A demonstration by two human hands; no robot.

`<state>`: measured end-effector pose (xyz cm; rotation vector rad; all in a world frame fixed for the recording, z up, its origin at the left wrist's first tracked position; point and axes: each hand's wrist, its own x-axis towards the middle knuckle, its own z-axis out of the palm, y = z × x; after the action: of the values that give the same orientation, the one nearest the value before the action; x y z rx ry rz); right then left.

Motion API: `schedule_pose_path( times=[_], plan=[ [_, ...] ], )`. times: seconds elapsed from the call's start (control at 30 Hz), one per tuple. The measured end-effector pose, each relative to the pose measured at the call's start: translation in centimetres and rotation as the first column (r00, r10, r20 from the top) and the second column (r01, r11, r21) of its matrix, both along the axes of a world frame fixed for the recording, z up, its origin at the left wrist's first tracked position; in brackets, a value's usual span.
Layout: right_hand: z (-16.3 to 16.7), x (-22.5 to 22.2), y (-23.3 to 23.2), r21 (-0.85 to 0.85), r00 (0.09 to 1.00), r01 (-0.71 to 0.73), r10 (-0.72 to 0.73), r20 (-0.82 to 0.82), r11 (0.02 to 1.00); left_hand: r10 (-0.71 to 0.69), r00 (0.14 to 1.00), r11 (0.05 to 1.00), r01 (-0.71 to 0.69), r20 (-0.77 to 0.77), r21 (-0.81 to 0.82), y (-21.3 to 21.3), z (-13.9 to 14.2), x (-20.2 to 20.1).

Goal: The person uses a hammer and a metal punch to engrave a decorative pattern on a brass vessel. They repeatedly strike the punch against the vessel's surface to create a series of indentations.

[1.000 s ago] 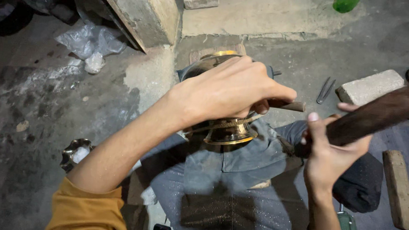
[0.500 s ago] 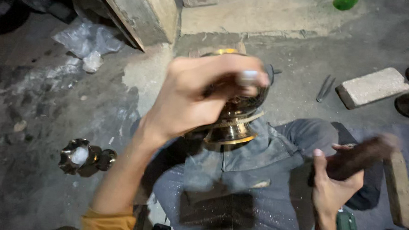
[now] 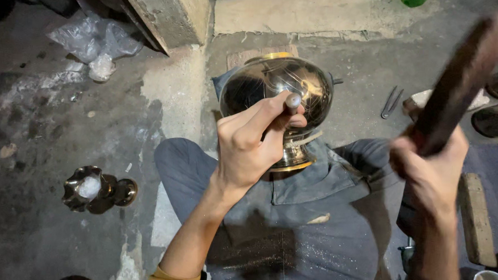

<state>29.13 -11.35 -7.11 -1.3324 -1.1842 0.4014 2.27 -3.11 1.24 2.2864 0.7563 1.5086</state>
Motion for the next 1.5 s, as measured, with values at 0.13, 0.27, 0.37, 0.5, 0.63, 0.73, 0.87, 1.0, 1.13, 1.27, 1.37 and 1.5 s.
schedule_pose_path(
  times=[0.13,0.27,0.37,0.5,0.63,0.73,0.87,1.0,1.13,1.27,1.37,1.5],
  plan=[
    [6.6,0.6,2.1,0.183,0.783,-0.164,0.015,0.622,0.969,0.053,0.998,0.996,-0.052,-0.018,0.069,0.1,-0.1,0.1],
    [12.5,-2.9,2.2,0.155,0.846,-0.161,0.055,0.531,0.975,0.091,0.996,0.993,-0.090,-0.009,0.075,0.2,-0.4,0.2],
    [15.9,-3.4,1.7,0.003,0.617,-0.214,0.133,0.776,0.977,0.085,0.996,0.990,-0.088,0.027,0.112,0.3,-0.8,0.5],
    [16.8,-3.1,1.6,0.014,0.499,-0.346,0.171,0.850,0.938,0.117,0.988,0.990,-0.108,-0.099,0.093,0.7,-1.1,0.1],
    [16.8,-2.7,1.6,-0.050,0.519,-0.359,0.244,0.819,0.932,0.040,0.981,0.993,-0.018,-0.189,0.117,1.4,-0.8,-0.5],
    [17.2,-2.7,1.4,-0.100,0.477,-0.294,0.237,0.846,0.951,0.021,0.953,0.975,0.046,-0.301,0.215,2.0,-0.3,-0.4],
    [16.0,-2.5,1.0,-0.041,0.598,-0.296,0.219,0.771,0.954,-0.141,0.936,0.985,0.167,-0.322,0.053,2.5,0.7,-0.3],
    [11.8,-1.5,-0.4,-0.090,0.841,-0.095,0.129,0.526,0.991,-0.178,0.877,0.975,0.219,-0.446,0.041,3.3,1.7,0.5],
    [7.0,-0.5,-1.2,0.038,0.900,-0.147,0.118,0.420,0.988,-0.293,0.820,0.942,0.336,-0.492,-0.001,4.5,2.8,1.1],
    [4.3,-0.5,-1.3,0.082,0.976,0.004,-0.021,0.216,0.997,-0.349,0.778,0.912,0.411,-0.523,0.004,4.8,3.7,0.8],
    [3.8,-0.9,-1.5,0.084,0.975,-0.026,0.007,0.223,0.996,-0.340,0.747,0.898,0.438,-0.571,0.039,5.0,4.2,1.2],
    [3.7,-1.9,-1.7,0.206,0.900,-0.017,-0.075,0.430,0.978,-0.314,0.669,0.886,0.462,-0.674,0.047,5.5,4.9,2.2]
  ],
)
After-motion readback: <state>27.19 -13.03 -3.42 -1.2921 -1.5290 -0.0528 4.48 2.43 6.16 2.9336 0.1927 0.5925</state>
